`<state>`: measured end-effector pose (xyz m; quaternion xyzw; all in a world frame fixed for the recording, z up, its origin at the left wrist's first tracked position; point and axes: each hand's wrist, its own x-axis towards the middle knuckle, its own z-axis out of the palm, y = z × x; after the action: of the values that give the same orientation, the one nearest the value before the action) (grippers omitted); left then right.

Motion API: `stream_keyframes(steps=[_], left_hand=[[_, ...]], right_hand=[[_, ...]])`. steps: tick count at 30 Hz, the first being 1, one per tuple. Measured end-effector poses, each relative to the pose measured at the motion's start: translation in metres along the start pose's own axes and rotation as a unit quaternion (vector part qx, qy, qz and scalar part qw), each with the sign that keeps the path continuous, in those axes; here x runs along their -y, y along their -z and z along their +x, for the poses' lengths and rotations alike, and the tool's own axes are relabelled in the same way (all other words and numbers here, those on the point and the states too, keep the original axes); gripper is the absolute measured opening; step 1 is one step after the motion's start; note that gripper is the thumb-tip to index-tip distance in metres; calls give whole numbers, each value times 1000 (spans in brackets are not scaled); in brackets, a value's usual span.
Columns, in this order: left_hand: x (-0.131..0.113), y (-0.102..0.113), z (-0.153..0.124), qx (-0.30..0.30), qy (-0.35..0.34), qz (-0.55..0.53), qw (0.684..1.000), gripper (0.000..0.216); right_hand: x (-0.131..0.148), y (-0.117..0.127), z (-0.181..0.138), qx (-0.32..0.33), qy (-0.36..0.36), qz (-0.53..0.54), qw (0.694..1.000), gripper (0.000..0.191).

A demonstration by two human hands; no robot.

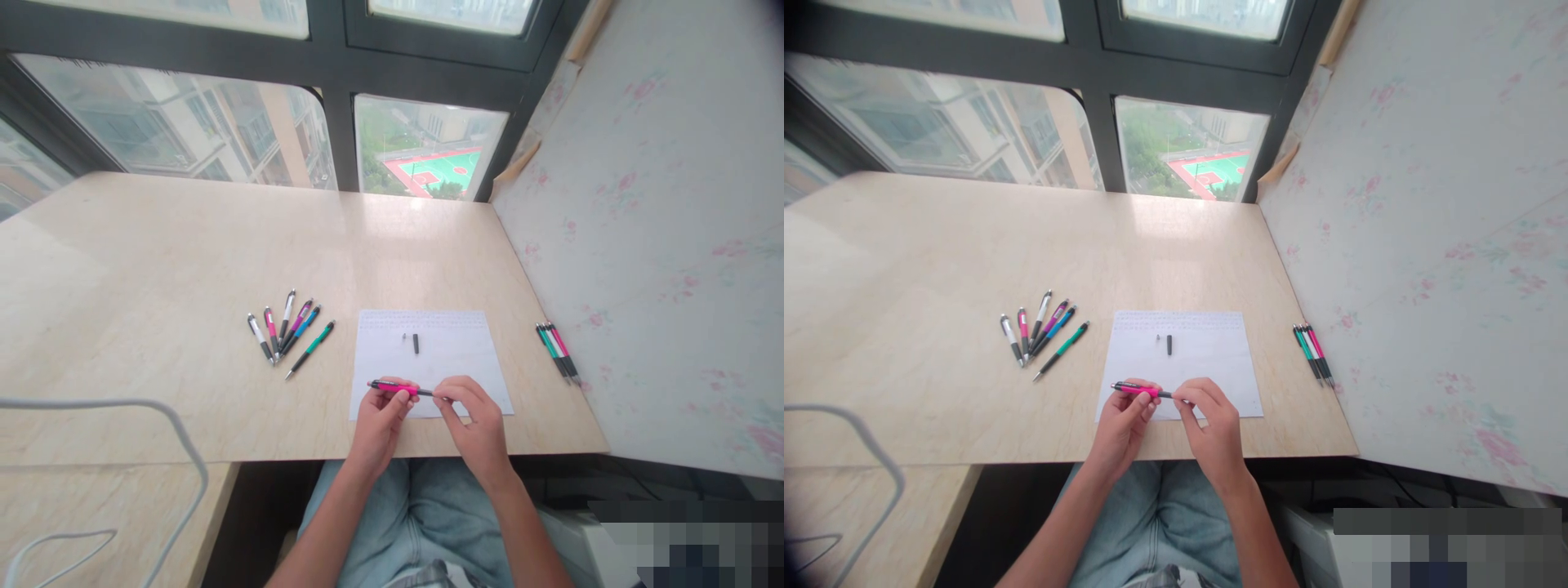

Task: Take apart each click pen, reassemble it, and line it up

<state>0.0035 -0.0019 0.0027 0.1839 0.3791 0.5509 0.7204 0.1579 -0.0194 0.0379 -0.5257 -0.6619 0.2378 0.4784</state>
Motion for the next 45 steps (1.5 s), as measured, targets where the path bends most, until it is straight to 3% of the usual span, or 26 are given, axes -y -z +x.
stream_keyframes(steps=[9,15,26,33,45], left_hand=[[1,1,1,6,0,-6,1000,18],[0,2,-1,47,4,10,999,14],[2,5,0,56,-7,22,998,12],[2,4,2,19,-3,-5,1000,16],[0,3,0,14,8,-12,1000,20]], right_hand=[[-1,4,1,13,7,-20,1000,13],[-3,4,-1,20,-75,-24,997,16],[0,4,3,58,-159,32,985,26],[1,6,-1,60,-131,28,989,12],[1,2,0,35,-101,-12,994,14]])
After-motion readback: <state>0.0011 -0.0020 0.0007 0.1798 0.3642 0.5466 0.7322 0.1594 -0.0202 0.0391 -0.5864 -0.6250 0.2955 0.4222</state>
